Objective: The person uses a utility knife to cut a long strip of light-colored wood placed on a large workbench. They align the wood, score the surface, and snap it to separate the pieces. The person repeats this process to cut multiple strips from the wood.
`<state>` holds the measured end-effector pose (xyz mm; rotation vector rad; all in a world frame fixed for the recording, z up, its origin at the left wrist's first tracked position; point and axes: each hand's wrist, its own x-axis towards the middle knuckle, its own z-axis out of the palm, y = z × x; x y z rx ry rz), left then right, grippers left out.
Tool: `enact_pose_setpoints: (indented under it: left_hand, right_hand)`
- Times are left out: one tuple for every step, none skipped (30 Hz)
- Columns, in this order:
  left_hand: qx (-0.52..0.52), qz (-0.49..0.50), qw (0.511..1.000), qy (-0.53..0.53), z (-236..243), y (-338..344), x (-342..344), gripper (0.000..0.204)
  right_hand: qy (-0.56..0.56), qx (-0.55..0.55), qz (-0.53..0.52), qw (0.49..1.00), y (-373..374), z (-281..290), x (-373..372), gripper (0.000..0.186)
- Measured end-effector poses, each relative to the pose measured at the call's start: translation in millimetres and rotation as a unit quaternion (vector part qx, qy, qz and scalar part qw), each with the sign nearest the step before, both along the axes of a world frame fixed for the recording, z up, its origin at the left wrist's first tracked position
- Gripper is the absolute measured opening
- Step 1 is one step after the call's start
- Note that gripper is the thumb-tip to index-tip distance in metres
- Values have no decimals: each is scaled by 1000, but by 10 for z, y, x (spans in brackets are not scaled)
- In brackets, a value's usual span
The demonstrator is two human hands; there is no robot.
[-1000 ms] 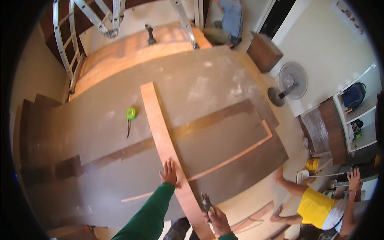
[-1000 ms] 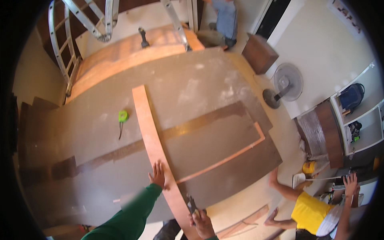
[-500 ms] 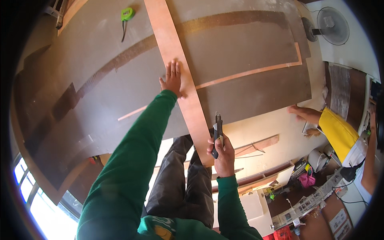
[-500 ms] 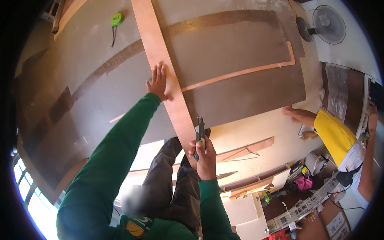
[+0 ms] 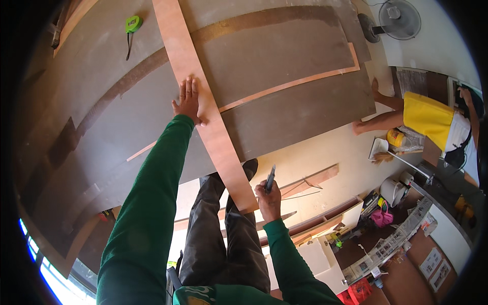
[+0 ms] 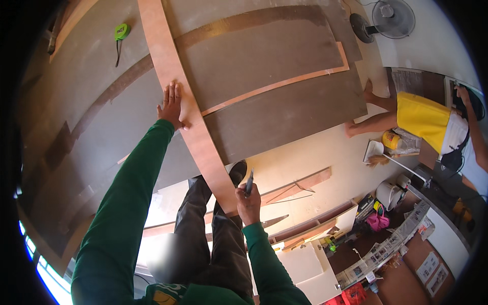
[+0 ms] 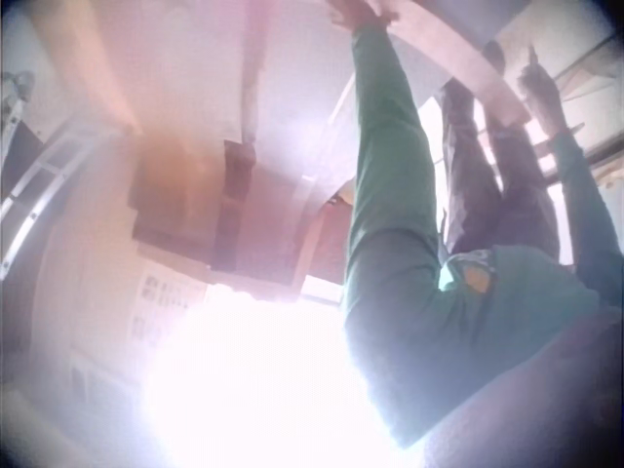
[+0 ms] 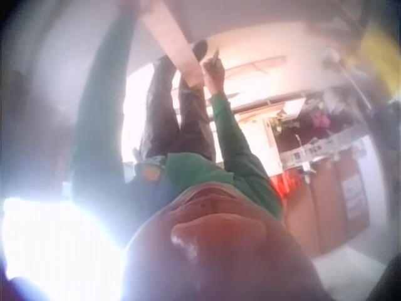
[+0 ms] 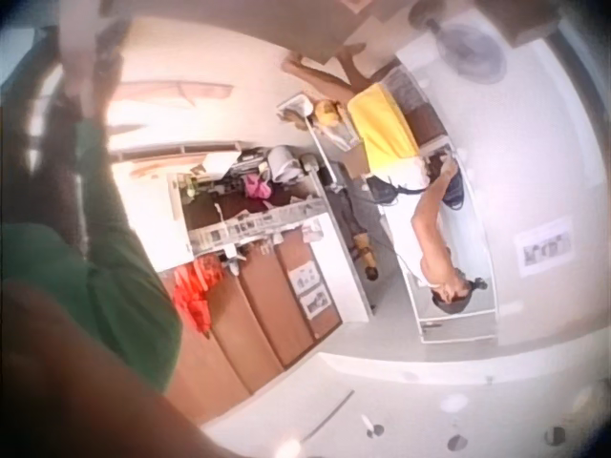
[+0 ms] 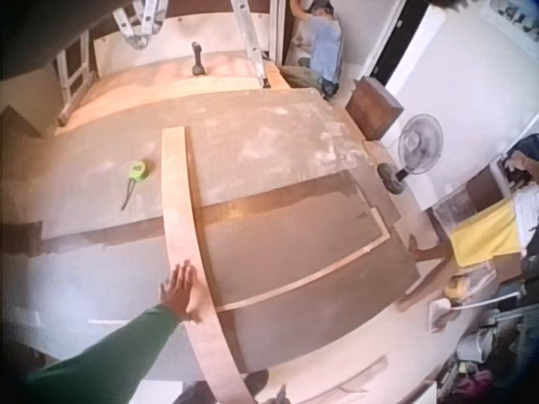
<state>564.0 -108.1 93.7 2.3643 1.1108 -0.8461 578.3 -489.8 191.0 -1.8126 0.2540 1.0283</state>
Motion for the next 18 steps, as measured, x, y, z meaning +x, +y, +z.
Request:
enact_pose_setpoints:
  left_hand:
    - [-1, -7, 1000, 5, -25, -12, 36, 159]
    - [2, -9, 1000, 15, -28, 19, -6, 160]
    - [6, -8, 1000, 27, -25, 49, -68, 161]
    - [2, -13, 1000, 18, -45, 39, -88, 161]
    - [7, -12, 1000, 18, -43, 49, -129, 162]
    - [12, -9, 1000, 19, -47, 39, -154, 162]
    - [20, -12, 1000, 2, -95, 44, -195, 164]
    - [27, -18, 999, -16, -118, 54, -206, 166]
    - [28, -26, 999, -9, -92, 41, -139, 166]
    - [29, -37, 999, -3, -64, 55, -117, 166]
    - [36, -35, 999, -2, -69, 59, -142, 167]
    - [43, -36, 998, -1, -67, 73, -174, 168]
    - [50, -41, 998, 1, -53, 104, -216, 168]
    - [51, -34, 998, 0, -89, 88, -192, 168]
    - [52, -31, 998, -1, -110, 86, -189, 169]
    - [53, -33, 998, -2, -122, 98, -183, 169]
    - [50, -28, 998, -9, -143, 57, -139, 169]
    - [47, -25, 998, -15, -149, 41, -155, 170]
  right_hand:
    - [-51, -21, 23, 998, -119, -105, -11, 21]
    - [-92, -65, 89, 990, -191, -184, -50, 23]
    - [-133, -105, 156, 973, -242, -242, -83, 26]
    - [-174, -145, 223, 948, -305, -288, -109, 29]
    - [-190, -143, 263, 935, -264, -260, -141, 37]
    - [-195, -141, 290, 926, -285, -309, -183, 42]
    - [-221, -143, 322, 909, -272, -349, -242, 46]
    - [-250, -145, 351, 891, -254, -382, -295, 50]
    - [-252, -120, 385, 879, -247, -427, -293, 61]
    - [-264, -117, 414, 863, -200, -479, -342, 65]
    - [-278, -120, 441, 845, -189, -517, -365, 68]
    - [-293, -125, 464, 827, -161, -554, -402, 72]
    - [-286, -124, 486, 817, -108, -618, -465, 87]
    - [-295, -129, 490, 810, -109, -665, -479, 90]
    - [-304, -136, 491, 805, -103, -706, -499, 93]
    - [-312, -144, 488, 803, -89, -746, -519, 97]
    - [-315, -146, 490, 800, -144, -803, -488, 99]
    - [-322, -144, 475, 806, -153, -771, -481, 91]
